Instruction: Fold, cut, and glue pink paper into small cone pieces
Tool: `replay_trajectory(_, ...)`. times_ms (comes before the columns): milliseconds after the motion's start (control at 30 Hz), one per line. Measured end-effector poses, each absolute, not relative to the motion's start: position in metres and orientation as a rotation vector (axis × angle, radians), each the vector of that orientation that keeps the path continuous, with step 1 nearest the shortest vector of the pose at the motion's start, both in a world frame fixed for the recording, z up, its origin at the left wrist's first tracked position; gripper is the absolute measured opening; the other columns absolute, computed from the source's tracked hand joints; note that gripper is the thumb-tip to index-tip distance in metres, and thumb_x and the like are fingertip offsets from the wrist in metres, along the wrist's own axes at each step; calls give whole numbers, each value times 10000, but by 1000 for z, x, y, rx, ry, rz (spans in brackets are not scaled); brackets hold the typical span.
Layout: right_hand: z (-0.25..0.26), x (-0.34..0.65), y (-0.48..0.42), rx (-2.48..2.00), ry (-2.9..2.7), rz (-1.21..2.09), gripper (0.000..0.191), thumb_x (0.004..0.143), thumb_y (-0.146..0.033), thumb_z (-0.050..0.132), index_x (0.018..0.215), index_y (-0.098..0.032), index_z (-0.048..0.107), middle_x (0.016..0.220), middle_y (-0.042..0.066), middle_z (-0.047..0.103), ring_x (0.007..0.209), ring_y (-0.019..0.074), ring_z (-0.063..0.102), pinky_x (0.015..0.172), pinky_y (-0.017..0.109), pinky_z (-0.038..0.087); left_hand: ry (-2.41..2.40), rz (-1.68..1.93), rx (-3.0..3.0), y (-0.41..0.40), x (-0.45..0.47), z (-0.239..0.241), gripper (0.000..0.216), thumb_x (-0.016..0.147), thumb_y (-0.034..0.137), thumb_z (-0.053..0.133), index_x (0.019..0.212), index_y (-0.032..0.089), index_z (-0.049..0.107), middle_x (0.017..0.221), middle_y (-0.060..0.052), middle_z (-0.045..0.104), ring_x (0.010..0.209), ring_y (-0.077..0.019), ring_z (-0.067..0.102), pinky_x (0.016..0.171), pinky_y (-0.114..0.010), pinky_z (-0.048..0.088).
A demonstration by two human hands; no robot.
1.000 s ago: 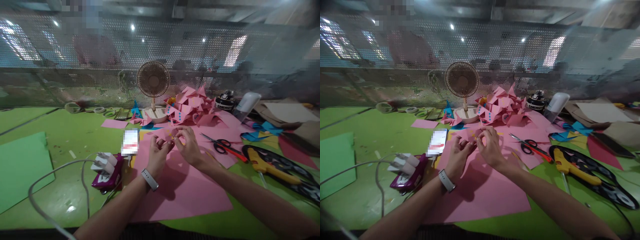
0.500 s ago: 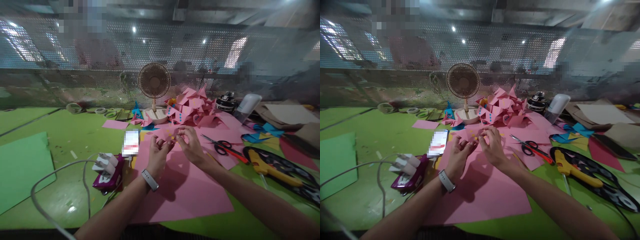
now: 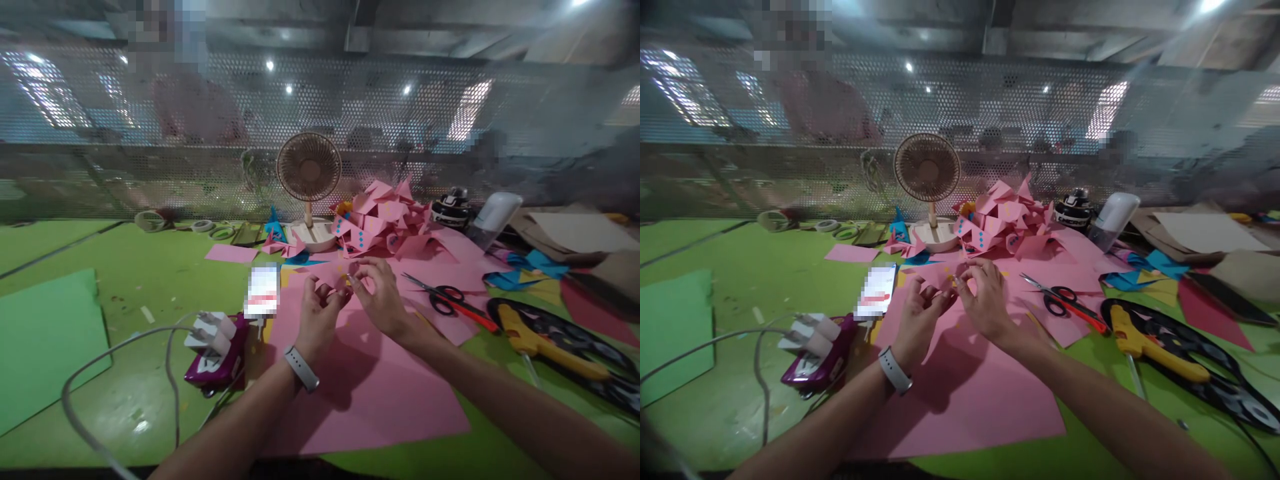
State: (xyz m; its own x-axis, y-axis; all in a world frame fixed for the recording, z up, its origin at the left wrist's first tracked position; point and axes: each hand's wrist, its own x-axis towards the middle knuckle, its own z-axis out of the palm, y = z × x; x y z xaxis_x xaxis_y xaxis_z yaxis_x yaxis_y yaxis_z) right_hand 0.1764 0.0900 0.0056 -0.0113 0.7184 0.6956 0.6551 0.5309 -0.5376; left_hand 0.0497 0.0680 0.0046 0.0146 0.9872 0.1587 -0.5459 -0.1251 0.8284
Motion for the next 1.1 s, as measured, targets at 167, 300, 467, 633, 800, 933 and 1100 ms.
replay_trajectory(167, 6, 174, 87, -1145, -1714, 77, 92, 833, -274, 507, 765, -213, 518, 1068, 87, 543, 1068, 240, 474, 914, 444, 354, 648, 1486, 880, 68, 50, 4, 473, 654, 169, 731, 934, 240, 357, 669, 113, 420, 676, -66, 576, 878, -344, 470)
replay_trajectory(300, 4, 174, 87, -1144, -1704, 74, 69, 823, -251, 495, 765, -217, 510, 1076, 89, 540, 1059, 242, 475, 909, 450, 356, 655, 1480, 873, 67, 50, 4, 473, 645, 173, 735, 925, 242, 359, 675, 109, 434, 674, -68, 569, 848, -322, 479)
replay_trajectory(467, 2, 173, 87, -1166, -1698, 72, 56, 812, -232, 495, 757, -218, 502, 1082, 86, 539, 1063, 242, 473, 910, 448, 354, 665, 1483, 866, 65, 51, 6, 461, 659, 169, 724, 932, 241, 360, 679, 107, 439, 685, -72, 569, 865, -334, 472)
replay_trajectory(633, 1, 173, 88, -1169, -1703, 36, 48, 790, -213, 517, 746, -222, 498, 1087, 82, 542, 1079, 248, 470, 918, 450, 347, 671, 1480, 864, 65, 51, 6, 465, 663, 180, 723, 945, 240, 359, 675, 107, 429, 701, -79, 575, 856, -326, 472)
replay_trajectory(800, 2, 174, 88, -1151, -1720, 17, 57, 803, -232, 507, 748, -221, 511, 1068, 83, 554, 1068, 245, 474, 914, 446, 353, 692, 1494, 860, 67, 50, 6, 490, 632, 188, 739, 947, 241, 368, 659, 118, 400, 598, -42, 511, 799, -284, 483)
replay_trajectory(933, 2, 174, 87, -1143, -1725, 18, 52, 802, -224, 507, 751, -223, 504, 1064, 82, 554, 1064, 244, 475, 912, 449, 357, 732, 1480, 889, 69, 49, 5, 512, 604, 185, 759, 931, 241, 369, 618, 125, 344, 534, -34, 465, 704, -236, 482)
replay_trajectory(1100, 3, 174, 86, -1118, -1708, 73, 60, 796, -211, 510, 741, -221, 487, 1051, 86, 548, 1057, 243, 481, 906, 446, 374, 728, 1461, 895, 70, 48, 2, 547, 605, 164, 764, 964, 240, 358, 632, 119, 361, 560, -47, 498, 679, -231, 472)
